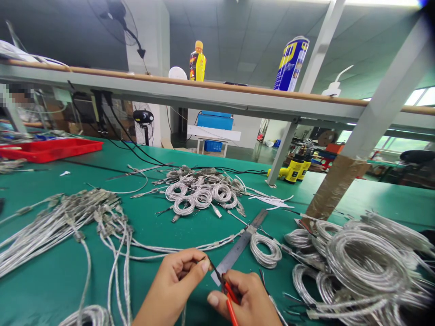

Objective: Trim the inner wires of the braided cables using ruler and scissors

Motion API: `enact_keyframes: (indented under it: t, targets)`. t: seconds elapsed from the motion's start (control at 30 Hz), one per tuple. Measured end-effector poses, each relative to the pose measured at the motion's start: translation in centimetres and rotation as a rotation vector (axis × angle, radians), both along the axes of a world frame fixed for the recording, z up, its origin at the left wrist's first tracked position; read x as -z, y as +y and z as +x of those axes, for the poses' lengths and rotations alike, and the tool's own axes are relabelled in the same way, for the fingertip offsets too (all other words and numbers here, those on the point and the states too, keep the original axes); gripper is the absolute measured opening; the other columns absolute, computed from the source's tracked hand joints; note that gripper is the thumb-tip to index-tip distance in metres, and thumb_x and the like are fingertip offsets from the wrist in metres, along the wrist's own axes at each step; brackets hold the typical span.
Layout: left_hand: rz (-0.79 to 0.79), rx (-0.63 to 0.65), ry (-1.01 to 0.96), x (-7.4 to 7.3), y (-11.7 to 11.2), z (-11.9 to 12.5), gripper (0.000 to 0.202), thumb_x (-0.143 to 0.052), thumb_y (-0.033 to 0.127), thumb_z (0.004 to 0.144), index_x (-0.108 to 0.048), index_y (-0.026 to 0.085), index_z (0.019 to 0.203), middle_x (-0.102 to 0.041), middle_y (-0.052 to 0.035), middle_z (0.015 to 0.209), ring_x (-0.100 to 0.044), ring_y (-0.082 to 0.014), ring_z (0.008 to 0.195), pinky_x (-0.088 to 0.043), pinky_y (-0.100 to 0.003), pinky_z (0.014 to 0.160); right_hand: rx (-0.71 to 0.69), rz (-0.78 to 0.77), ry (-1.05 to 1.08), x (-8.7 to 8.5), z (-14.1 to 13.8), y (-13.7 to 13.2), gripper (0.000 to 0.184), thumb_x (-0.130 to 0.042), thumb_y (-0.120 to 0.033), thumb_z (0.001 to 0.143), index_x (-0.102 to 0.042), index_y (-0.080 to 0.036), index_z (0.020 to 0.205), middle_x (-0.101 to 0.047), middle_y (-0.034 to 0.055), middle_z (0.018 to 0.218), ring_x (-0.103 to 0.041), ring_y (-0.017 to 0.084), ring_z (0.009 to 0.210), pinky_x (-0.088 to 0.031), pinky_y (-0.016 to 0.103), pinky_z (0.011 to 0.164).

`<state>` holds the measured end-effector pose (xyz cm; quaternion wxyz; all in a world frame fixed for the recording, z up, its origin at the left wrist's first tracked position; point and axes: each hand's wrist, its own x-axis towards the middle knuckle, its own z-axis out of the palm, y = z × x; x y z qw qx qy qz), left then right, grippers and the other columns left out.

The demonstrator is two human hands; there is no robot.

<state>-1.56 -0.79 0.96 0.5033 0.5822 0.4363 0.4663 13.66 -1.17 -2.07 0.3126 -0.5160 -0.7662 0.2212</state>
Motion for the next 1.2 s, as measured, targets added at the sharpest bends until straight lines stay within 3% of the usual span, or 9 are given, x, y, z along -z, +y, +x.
enact_keyframes:
  t: [0.43, 0.83, 0.93, 1.03, 1.13, 1.2]
  targets:
    - [-0.009, 0.025, -0.036, 0.28, 0.25, -0.05, 0.021, -0.055, 0.032, 0.072, -0.056, 0.014, 0.063, -0.038, 0.0062, 0.054, -0.027, -0.0063, 0.048, -0.027, -0.016, 0.046, 0.01, -0.04, -0.053, -0.34, -0.16, -0.08, 0.045, -0.048, -0.05, 0.068, -0.029, -0.017, 0.045, -0.022, -0.0069, 0.044, -0.021, 0.007, 0.043, -0.012, 0.02, 0.038]
    - [-0.028, 0.018, -0.062, 0.15, 0.43, -0.1, 0.022, -0.058, 0.035, 0.068, -0.059, 0.014, 0.062, -0.043, 0.0052, 0.052, -0.026, -0.0055, 0.044, -0.02, -0.017, 0.041, 0.054, -0.073, -0.028, -0.06, -0.1, 0.15, 0.044, -0.045, -0.052, 0.069, -0.031, -0.018, 0.046, -0.023, -0.0063, 0.044, -0.021, 0.007, 0.043, -0.014, 0.02, 0.039]
    - [-0.054, 0.029, -0.092, 0.39, 0.65, -0.08, 0.024, -0.058, 0.037, 0.069, -0.059, 0.013, 0.063, -0.039, 0.0069, 0.045, -0.025, -0.0047, 0.04, -0.017, -0.017, 0.039, 0.15, -0.07, -0.123, -0.07, -0.02, 0.19, 0.041, -0.045, -0.051, 0.071, -0.037, -0.018, 0.047, -0.03, -0.0055, 0.043, -0.025, 0.008, 0.043, -0.016, 0.021, 0.041]
    - [-0.096, 0.049, -0.122, 0.58, 0.79, 0.02, 0.025, -0.057, 0.038, 0.069, -0.06, 0.013, 0.068, -0.035, 0.009, 0.037, -0.022, -0.0036, 0.036, -0.015, -0.016, 0.037, 0.245, -0.06, -0.31, 0.0, -0.1, 0.13, 0.031, -0.051, -0.044, 0.068, -0.048, -0.019, 0.051, -0.047, -0.002, 0.044, -0.038, 0.011, 0.042, -0.019, 0.022, 0.042]
    - [-0.153, 0.058, -0.149, 0.61, 0.77, 0.14, 0.029, -0.057, 0.041, 0.068, -0.059, 0.013, 0.07, -0.038, 0.009, 0.034, -0.019, -0.002, 0.031, -0.011, -0.016, 0.033, 0.208, -0.056, -0.43, 0.33, -0.37, 0.09, 0.007, -0.058, -0.027, 0.064, -0.059, -0.021, 0.064, -0.063, 0.003, 0.063, -0.056, 0.018, 0.056, -0.026, 0.022, 0.046]
    - [-0.188, 0.065, -0.152, 0.65, 0.73, 0.17, 0.031, -0.056, 0.043, 0.067, -0.059, 0.012, 0.072, -0.043, 0.0081, 0.036, -0.018, -0.0009, 0.027, -0.009, -0.016, 0.031, 0.133, -0.081, -0.435, 0.64, -0.62, 0.06, 0.015, -0.058, -0.017, 0.061, -0.062, -0.022, 0.075, -0.066, 0.004, 0.076, -0.059, 0.02, 0.069, -0.033, 0.022, 0.054]
